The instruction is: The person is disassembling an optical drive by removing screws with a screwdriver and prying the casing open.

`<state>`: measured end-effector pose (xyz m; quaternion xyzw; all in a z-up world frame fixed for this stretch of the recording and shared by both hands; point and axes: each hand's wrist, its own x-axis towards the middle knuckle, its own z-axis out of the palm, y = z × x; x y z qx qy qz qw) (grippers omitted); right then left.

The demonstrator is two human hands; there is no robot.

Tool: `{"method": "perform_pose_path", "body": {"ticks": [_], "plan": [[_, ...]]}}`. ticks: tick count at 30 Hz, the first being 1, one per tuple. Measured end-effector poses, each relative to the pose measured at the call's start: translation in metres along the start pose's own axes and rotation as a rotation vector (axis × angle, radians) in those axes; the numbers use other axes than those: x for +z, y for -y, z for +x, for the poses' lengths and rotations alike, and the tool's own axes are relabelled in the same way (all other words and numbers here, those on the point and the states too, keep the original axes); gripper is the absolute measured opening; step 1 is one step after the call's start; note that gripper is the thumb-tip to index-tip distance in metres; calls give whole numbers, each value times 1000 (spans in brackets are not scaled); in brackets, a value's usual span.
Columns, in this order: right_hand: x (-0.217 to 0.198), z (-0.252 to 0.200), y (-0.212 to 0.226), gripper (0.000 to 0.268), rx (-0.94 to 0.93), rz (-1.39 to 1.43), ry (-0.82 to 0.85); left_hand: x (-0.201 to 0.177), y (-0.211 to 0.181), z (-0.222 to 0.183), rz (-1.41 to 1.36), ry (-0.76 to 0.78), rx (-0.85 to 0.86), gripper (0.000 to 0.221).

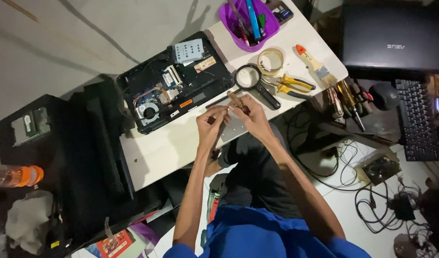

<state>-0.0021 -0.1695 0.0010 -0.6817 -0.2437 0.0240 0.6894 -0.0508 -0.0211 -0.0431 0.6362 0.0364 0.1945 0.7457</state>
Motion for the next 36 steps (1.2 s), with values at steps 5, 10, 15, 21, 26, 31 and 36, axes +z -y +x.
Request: {"method": "perform_pose_path", "body": {"ticks": [5,10,15,21,26,31,36], "plan": [[-4,8,-11,21,-118,-76,76,-15,35,6,-132,-24,-82,10],[-2,15,-17,8,-207,-73,146,-23,61,8,-296,-91,-170,15],[-2,17,-29,10,-215,-92,159,-29,73,12,-322,-120,-225,4],[-12,21,-38,9,-246,-104,190,-35,72,13,-343,-56,-318,10],[-16,20,-44,6,-221,-74,216,-45,85,16,-403,2,-354,14],[-7,15,-29,16,-106,-57,160,-39,69,13,-357,-44,-371,9],[7,16,-41,47,192,230,-118,-33,58,15,-367,-97,-367,10]]}}
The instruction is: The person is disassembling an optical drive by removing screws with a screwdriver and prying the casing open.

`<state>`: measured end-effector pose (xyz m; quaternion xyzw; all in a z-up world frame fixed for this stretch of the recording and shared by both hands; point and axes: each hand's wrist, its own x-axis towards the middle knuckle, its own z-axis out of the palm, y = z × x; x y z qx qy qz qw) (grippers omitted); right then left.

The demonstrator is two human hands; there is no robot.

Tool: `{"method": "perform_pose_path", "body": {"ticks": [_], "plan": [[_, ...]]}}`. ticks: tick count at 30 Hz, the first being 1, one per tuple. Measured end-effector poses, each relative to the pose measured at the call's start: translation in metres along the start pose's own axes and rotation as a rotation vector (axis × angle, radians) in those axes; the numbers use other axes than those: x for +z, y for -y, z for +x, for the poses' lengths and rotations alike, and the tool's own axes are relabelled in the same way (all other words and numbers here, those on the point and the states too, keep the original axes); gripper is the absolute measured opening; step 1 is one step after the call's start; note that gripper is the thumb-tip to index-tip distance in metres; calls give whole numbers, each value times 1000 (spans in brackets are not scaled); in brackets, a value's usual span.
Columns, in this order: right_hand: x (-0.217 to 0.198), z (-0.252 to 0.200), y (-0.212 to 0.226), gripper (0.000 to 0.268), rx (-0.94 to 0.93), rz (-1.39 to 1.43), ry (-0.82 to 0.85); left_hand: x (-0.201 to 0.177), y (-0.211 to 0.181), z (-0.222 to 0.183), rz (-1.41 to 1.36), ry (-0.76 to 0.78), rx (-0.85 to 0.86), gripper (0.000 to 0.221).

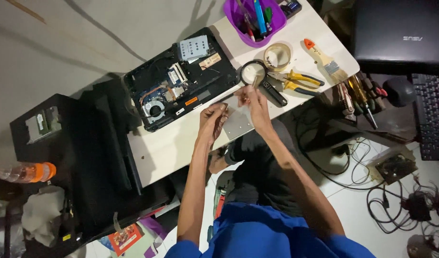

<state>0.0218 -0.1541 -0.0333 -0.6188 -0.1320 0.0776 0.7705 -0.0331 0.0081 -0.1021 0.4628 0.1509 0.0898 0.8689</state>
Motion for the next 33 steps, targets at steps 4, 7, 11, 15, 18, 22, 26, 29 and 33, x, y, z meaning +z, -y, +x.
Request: {"method": "perform_pose_path", "body": {"ticks": [4,7,11,15,18,22,26,29,33], "plan": [[6,-14,-16,45,43,165,-72,1,-4,1,8,-15,-14,11],[9,-27,-17,32,10,172,-156,-2,-1,6,-27,-68,-60,10],[4,-37,-27,14,-167,129,-166,-2,1,8,-50,-95,-76,13],[5,-40,-33,10,-192,160,-168,2,-5,8,-89,-107,-95,13],[6,-38,-35,10,-190,200,-170,1,-1,8,-80,-80,-72,13],[6,-39,-36,11,-203,225,-167,9,-8,3,-66,-77,-67,13],[7,-39,-30,10,-216,215,-163,11,-11,2,-76,-76,-60,13],[7,-39,-30,10,-201,215,-170,11,-9,1,-82,-75,-53,13],[7,-39,-28,10,-192,188,-176,6,-5,3,-84,-78,-49,15]]}}
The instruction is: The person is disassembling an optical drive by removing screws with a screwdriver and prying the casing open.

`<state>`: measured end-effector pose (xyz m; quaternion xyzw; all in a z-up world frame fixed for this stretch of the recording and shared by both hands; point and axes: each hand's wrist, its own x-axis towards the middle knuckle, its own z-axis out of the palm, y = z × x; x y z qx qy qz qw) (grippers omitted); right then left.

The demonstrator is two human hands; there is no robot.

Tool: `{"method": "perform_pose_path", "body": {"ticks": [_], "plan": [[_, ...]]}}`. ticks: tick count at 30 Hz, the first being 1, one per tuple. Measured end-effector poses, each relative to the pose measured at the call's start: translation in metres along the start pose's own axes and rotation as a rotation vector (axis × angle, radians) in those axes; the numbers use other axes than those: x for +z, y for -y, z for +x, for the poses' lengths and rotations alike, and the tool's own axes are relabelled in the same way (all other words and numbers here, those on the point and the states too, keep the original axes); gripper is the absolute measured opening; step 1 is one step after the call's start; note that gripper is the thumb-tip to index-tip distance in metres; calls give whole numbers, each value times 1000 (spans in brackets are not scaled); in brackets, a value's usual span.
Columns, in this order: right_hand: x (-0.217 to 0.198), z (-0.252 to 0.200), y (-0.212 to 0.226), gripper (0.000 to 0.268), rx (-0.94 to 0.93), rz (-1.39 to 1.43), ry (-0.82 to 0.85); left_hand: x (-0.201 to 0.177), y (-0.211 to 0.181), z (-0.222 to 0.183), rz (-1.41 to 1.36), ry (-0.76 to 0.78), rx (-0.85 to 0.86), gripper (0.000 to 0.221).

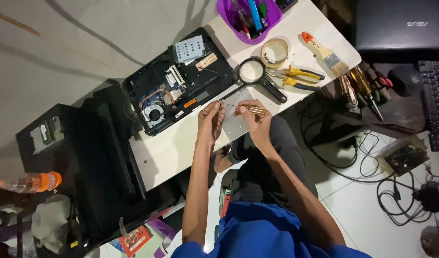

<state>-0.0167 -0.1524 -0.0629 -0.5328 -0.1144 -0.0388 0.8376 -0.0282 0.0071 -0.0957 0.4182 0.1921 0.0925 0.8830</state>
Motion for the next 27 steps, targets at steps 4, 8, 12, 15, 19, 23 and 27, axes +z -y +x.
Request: {"method": "perform_pose_path", "body": {"ticks": [4,8,12,15,19,23,27], "plan": [[0,1,-4,11,5,30,-7,5,-4,-4,-15,-3,3,14],[3,-1,2,12,7,-1,-9,3,-2,-1,0,-25,-4,14],[4,-2,4,11,-4,-63,-21,-2,2,2,41,-62,11,11],[5,-2,20,14,-3,-128,15,12,-6,-4,37,-82,51,11],[-1,-2,21,18,-2,-183,15,10,-1,-1,59,-104,97,7],[0,-7,26,28,92,-240,-60,12,-2,-5,118,-105,196,2],[-7,-11,34,20,100,-334,-36,12,1,-7,302,-81,290,5]]}}
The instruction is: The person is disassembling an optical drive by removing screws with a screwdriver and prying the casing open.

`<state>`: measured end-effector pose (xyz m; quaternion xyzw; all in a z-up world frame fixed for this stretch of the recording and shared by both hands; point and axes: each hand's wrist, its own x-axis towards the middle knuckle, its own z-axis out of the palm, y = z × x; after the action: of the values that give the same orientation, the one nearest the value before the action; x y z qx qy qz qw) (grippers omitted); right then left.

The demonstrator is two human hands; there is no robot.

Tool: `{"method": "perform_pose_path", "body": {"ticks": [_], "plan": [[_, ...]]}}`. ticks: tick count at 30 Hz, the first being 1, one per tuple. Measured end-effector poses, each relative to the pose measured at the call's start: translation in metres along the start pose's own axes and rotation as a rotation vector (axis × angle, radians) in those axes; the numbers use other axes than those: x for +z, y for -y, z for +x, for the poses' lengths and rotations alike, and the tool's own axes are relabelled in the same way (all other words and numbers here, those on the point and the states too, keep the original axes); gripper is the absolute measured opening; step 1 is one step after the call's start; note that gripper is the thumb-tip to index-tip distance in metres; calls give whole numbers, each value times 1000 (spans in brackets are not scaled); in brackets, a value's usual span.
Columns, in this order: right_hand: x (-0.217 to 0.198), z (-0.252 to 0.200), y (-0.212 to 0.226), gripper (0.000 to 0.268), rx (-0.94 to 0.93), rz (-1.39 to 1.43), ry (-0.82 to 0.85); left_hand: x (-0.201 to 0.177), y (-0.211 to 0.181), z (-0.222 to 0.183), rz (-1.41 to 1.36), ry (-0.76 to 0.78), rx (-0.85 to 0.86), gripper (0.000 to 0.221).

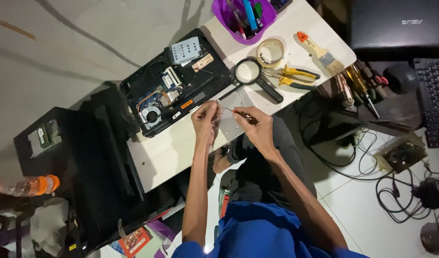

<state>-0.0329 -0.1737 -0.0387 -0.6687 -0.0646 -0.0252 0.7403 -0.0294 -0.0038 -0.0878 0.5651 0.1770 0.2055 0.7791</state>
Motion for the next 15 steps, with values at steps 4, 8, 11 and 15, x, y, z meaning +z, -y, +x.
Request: {"method": "perform_pose_path", "body": {"ticks": [4,8,11,15], "plan": [[-7,-3,4,19,-45,-109,54,5,-4,-3,-27,22,-2,3],[-8,-4,2,18,-98,-139,62,8,-6,-7,-19,52,9,3],[-7,-3,-6,16,-127,-151,67,7,-5,-6,9,57,18,5],[-6,-4,-6,13,-128,-151,68,8,-14,-10,24,73,29,7]]}}
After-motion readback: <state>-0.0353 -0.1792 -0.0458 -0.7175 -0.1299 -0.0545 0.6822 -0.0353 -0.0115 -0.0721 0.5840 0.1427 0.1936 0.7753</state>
